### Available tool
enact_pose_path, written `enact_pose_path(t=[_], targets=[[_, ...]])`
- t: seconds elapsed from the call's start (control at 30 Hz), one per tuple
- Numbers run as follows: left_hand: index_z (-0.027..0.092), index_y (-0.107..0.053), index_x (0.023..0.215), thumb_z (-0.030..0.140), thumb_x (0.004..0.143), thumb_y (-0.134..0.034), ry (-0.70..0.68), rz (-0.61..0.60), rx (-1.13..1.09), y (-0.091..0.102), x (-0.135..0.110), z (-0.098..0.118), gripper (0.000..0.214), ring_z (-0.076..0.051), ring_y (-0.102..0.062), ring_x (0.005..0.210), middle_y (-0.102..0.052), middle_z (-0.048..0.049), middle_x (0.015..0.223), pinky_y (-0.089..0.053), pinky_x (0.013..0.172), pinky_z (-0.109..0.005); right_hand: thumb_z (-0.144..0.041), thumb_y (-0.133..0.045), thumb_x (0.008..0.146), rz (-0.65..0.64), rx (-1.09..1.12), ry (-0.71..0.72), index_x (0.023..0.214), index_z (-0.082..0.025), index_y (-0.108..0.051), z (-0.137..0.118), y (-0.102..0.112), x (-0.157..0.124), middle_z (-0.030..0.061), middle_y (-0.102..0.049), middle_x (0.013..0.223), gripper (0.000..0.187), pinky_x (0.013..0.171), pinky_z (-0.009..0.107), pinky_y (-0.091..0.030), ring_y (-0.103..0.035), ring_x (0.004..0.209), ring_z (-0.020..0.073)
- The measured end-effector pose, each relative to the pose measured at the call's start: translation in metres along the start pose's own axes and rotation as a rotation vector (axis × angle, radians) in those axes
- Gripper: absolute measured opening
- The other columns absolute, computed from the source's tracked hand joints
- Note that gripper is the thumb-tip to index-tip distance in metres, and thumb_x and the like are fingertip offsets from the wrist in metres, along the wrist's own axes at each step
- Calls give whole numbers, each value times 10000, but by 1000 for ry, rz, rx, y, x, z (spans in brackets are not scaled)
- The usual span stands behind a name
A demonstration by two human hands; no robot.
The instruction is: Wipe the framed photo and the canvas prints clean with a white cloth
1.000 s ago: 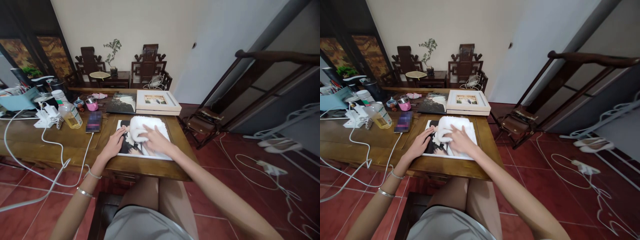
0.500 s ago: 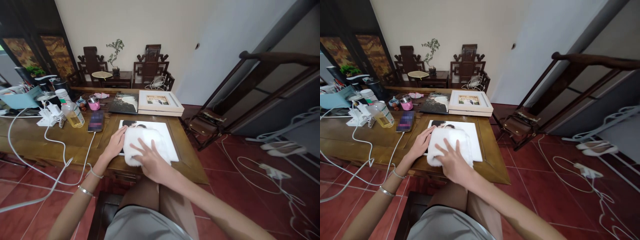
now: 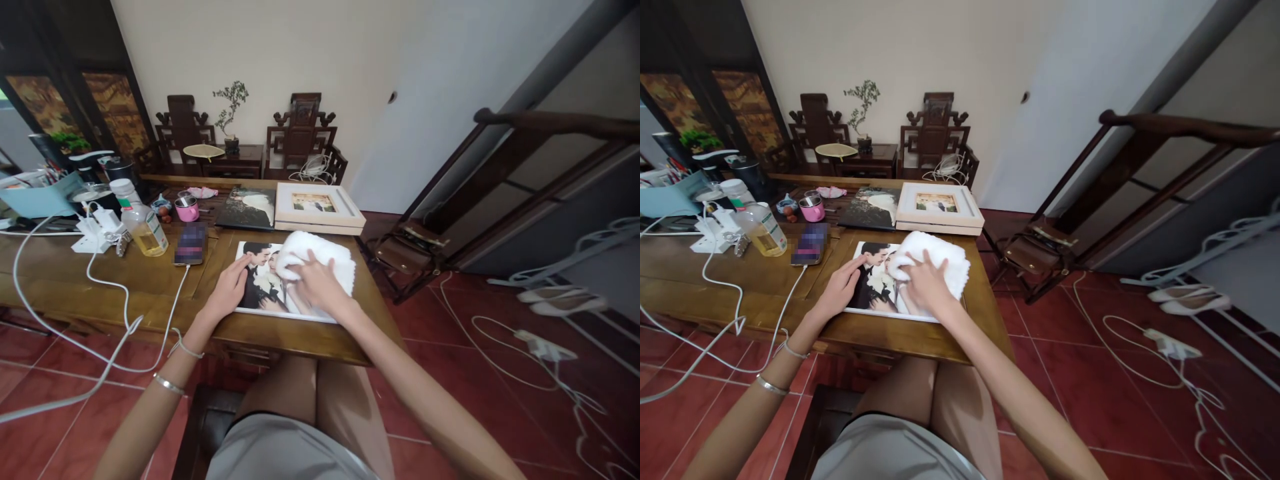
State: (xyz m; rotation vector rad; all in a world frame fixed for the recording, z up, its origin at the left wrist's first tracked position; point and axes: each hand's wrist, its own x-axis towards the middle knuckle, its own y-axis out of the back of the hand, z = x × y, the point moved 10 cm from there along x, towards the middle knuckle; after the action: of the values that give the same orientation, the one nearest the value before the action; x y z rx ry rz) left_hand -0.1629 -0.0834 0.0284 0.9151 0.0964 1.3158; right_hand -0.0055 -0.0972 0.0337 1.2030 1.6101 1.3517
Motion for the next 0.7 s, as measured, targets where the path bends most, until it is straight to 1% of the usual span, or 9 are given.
enact_pose_path(t=[0.07, 0.17, 0.23, 0.3, 0.37, 0.4, 0.5, 0.6, 0.7], targets=[[135, -526, 1300, 342, 960, -311, 35, 83, -48, 10, -1, -1, 453, -210, -472, 1290, -537, -107, 1366, -326, 1127, -403, 1, -422, 714, -28, 3, 110, 1248, -218, -596, -32, -5, 7, 61, -349, 1503, 603, 957, 798, -183, -159, 1394, 420], [121, -490, 1331, 392, 975, -271, 63, 178, -122, 22, -3, -2, 498, -202, -454, 1304, -513, -108, 1389, -323, 1126, -374, 19, -420, 693, -99, 9, 335, 1215, -236, -619, -81, -15, -9, 24, -332, 1512, 614, 1014, 765, -126, -120, 1413, 386], [127, -478, 1343, 404, 982, -236, 67, 186, -134, 23, -3, -2, 516, -199, -437, 1318, -498, -100, 1404, -309, 1134, -376, 30, -410, 672, -147, 30, 459, 1165, -250, -646, -99, -17, -31, 3, -341, 1507, 614, 1043, 740, -90, -94, 1425, 355], [136, -495, 1331, 406, 981, -237, 62, 169, -114, 21, -3, 0, 511, -199, -441, 1316, -513, -95, 1392, -313, 1133, -379, 29, -410, 636, -184, 79, 542, 1131, -254, -657, -104, -14, -56, -14, -357, 1498, 621, 1074, 704, -69, -86, 1431, 321], [139, -515, 1314, 408, 965, -310, 37, 110, -67, 14, -2, 4, 486, -209, -442, 1316, -521, -99, 1384, -322, 1130, -383, 23, -405, 596, -203, 137, 553, 1103, -241, -664, -96, -8, -75, -14, -386, 1482, 627, 1103, 660, -68, -99, 1434, 289], [138, -517, 1314, 402, 954, -353, 20, 69, -37, 9, -2, 5, 476, -216, -436, 1321, -514, -104, 1389, -318, 1133, -389, 24, -398, 582, -209, 157, 524, 1089, -231, -669, -87, -5, -81, -4, -402, 1472, 628, 1112, 643, -77, -114, 1433, 276], [129, -500, 1335, 360, 941, -396, -29, -49, 37, -7, -2, 8, 468, -224, -400, 1348, -463, -114, 1427, -289, 1150, -408, 34, -382, 578, -193, 158, 367, 1090, -206, -672, -53, -1, -81, 51, -435, 1449, 636, 1110, 631, -118, -165, 1423, 271], [151, -509, 1333, 315, 945, -378, -69, -91, 68, -13, -3, 9, 441, -209, -360, 1369, -446, -94, 1438, -276, 1158, -411, 19, -392, 637, -103, 105, 216, 1156, -167, -648, -19, 1, -57, 107, -424, 1453, 607, 1084, 659, -140, -170, 1420, 300], [173, -528, 1317, 286, 937, -387, -78, -90, 80, -13, -2, 9, 421, -206, -365, 1364, -462, -77, 1426, -291, 1150, -421, -28, -405, 700, -42, 102, 112, 1192, -148, -631, 0, 0, -14, 143, -512, 1377, 555, 1031, 716, -148, -183, 1411, 341]])
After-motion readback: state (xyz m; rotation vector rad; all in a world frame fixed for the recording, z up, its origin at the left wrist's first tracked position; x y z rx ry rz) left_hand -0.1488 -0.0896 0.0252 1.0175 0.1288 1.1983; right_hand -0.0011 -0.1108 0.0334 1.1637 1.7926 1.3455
